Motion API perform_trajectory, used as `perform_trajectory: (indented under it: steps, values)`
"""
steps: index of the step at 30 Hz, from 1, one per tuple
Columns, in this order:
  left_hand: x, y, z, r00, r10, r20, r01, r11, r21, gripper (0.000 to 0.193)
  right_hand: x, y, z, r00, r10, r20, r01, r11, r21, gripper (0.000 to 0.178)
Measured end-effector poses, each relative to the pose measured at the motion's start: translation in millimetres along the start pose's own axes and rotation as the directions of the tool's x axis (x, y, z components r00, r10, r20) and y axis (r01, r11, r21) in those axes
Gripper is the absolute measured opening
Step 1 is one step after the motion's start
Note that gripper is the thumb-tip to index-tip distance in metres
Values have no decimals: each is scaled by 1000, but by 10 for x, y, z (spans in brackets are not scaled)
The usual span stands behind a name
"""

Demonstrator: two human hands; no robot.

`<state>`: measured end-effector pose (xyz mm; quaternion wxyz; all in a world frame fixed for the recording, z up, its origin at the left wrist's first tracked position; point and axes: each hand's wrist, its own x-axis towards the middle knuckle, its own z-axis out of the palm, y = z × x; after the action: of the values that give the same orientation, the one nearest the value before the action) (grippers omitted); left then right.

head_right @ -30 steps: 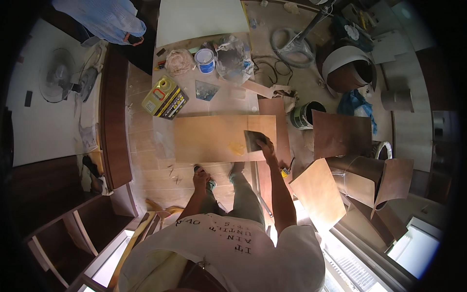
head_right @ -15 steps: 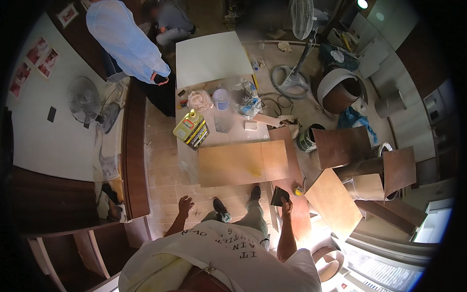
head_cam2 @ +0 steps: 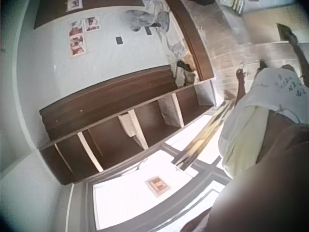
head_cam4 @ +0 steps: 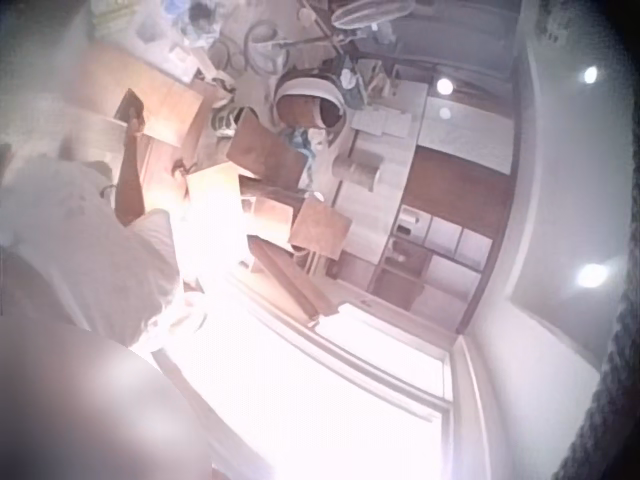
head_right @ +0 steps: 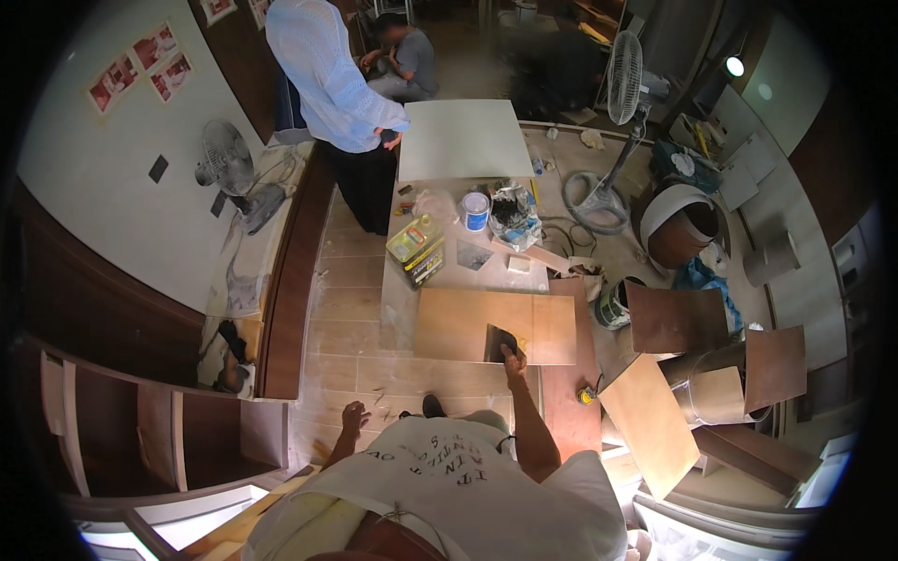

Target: The person applies adhesive to a wooden board using a scraper, then kneels to fit a wooden trim piece into a cabinet and wipes the interior with a cloth. The task involves handling a wooden board, adhesive, scraper, trim piece, and cloth.

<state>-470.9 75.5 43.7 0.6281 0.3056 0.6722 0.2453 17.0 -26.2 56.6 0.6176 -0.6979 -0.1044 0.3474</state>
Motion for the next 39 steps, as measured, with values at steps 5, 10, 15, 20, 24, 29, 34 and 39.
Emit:
perform_trajectory:
  steps: [5, 10, 15, 20, 24, 29, 34, 39]
  values:
    - [-203, -219, 367, 980, -138, 144, 117, 983, 144, 36, 538, -33, -410, 961, -236, -143, 195, 947, -256, 37]
    - [-523, -458, 108, 973, -223, 65, 199, 946, 257, 39, -438, 39, -917, 994, 97, -42, -99, 993, -57, 43]
    - [-452, -47, 1193, 964, -76, 254, -14, 941, 337, 42, -1206, 560, -2238, 943, 300, -142, -265, 938, 223, 55]
    - [-473, 379, 2185, 857, 28, 514, -206, 933, 294, 53, -1862, 1046, -3017, 768, 529, -360, -397, 835, 381, 60]
    - [-482, 535, 2534, 856, -53, 514, -225, 857, 464, 55, -2160, 1237, -3075, 846, 357, -395, -172, 885, 432, 60]
    - [5, 935, 2434, 910, -58, 410, -142, 887, 440, 57, -1781, 1361, -2618, 898, 257, -357, -31, 847, 531, 51]
    - [863, 1655, 2360, 921, 91, 378, -229, 912, 339, 67, -1226, 1273, -2110, 934, 2, -357, 146, 911, 385, 47]
    - [1283, 1933, 2540, 904, 142, 403, -301, 881, 364, 93, -1140, 1048, -1685, 889, -127, -441, 189, 977, 100, 68]
